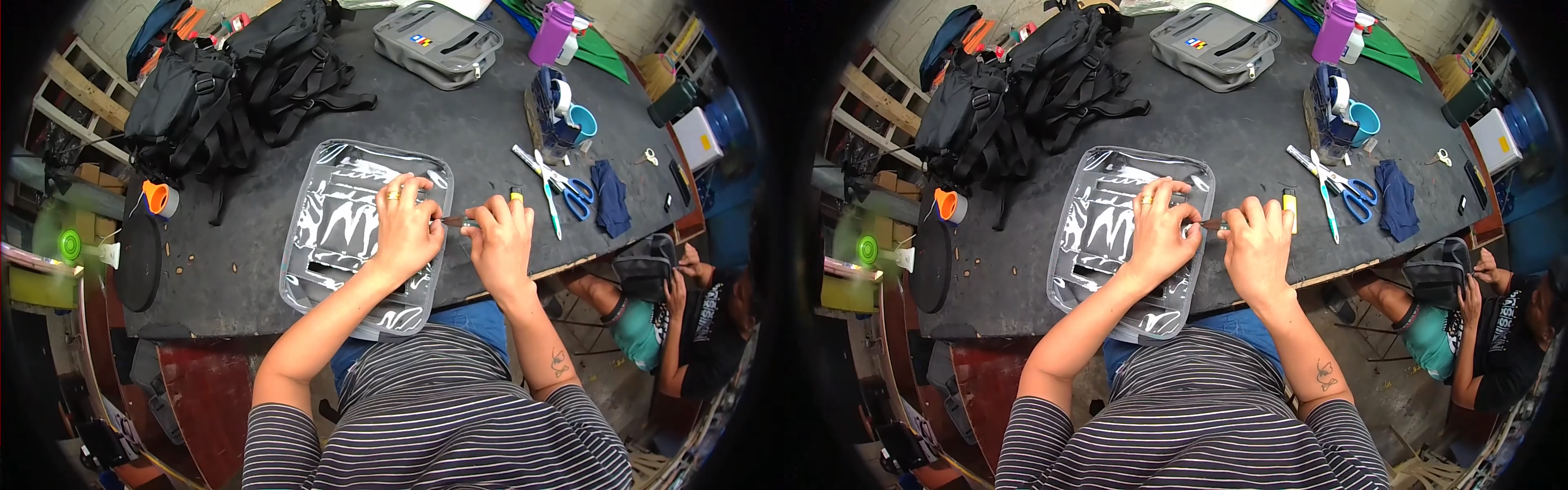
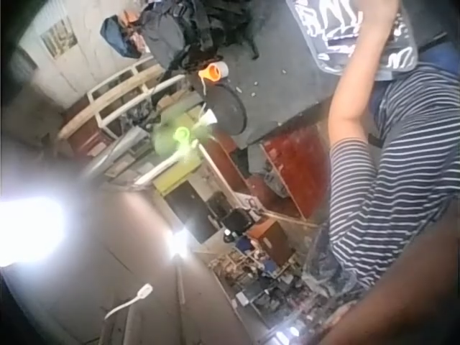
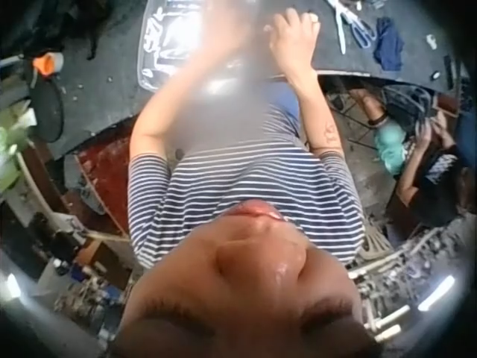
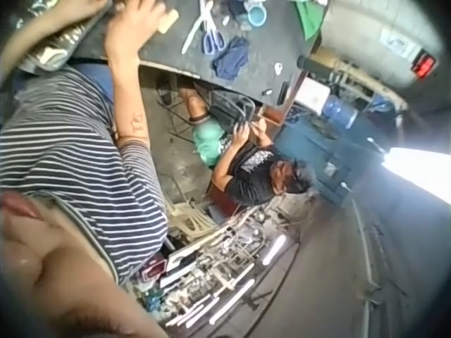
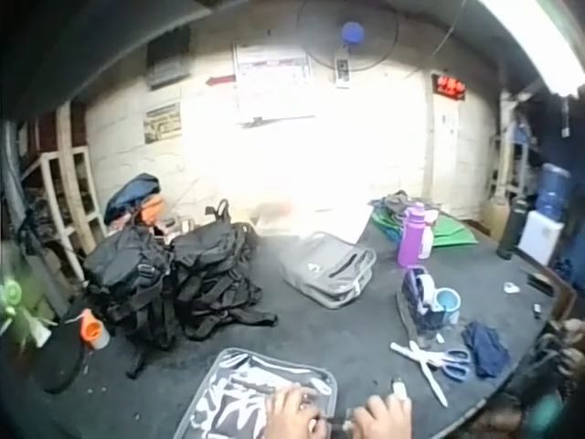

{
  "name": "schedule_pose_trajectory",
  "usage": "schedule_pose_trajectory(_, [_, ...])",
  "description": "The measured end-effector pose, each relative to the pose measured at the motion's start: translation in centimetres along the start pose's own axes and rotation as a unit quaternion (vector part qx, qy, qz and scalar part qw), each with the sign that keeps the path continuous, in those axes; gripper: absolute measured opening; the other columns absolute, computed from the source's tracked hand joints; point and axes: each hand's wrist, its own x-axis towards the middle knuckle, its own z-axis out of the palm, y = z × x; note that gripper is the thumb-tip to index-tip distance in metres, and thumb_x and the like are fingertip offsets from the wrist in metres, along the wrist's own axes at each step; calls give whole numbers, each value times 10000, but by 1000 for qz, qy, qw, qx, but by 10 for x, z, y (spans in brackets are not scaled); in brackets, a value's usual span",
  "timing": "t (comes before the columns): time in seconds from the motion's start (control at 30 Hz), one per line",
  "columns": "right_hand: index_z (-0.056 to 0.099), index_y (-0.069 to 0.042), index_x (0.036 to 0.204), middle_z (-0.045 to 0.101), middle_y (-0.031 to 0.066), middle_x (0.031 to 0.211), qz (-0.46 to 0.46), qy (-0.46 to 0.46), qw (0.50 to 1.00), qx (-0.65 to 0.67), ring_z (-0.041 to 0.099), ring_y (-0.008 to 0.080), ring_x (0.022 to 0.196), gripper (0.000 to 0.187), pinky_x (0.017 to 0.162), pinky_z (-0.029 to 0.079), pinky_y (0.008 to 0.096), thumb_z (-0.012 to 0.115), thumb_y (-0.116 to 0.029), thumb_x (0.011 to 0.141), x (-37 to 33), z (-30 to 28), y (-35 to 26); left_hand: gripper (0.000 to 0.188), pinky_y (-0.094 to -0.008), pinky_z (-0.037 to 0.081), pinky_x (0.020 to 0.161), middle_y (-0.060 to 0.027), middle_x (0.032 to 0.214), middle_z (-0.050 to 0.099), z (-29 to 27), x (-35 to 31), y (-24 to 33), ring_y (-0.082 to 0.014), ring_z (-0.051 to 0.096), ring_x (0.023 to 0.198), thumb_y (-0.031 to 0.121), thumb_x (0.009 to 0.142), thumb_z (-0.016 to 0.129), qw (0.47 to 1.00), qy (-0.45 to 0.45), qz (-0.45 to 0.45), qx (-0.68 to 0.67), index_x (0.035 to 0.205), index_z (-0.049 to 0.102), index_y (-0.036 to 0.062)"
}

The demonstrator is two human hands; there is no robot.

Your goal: Cleaning and inspecting manufactured soft bags by removing loose threads and using a brush and lighter.

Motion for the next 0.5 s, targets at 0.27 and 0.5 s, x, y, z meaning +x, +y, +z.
schedule_pose_trajectory(0.27, [663,-73,849,529,43,831,-5,-2,1000,-4,488,267,826,186,732,350,388,724,-68,674,0,4,1,135,-487,311,982,-126,1115,515,13,-2,-3,-327,424,1182,57,680,657,998,-5,58,34,791,607,-1])
schedule_pose_trajectory(0.5, [661,-73,846,533,47,835,18,-10,1000,21,492,266,822,179,735,352,390,728,-73,680,-2,5,4,134,-482,322,974,-125,1080,514,16,-3,-3,-326,438,1165,50,685,652,998,16,51,25,794,588,4])
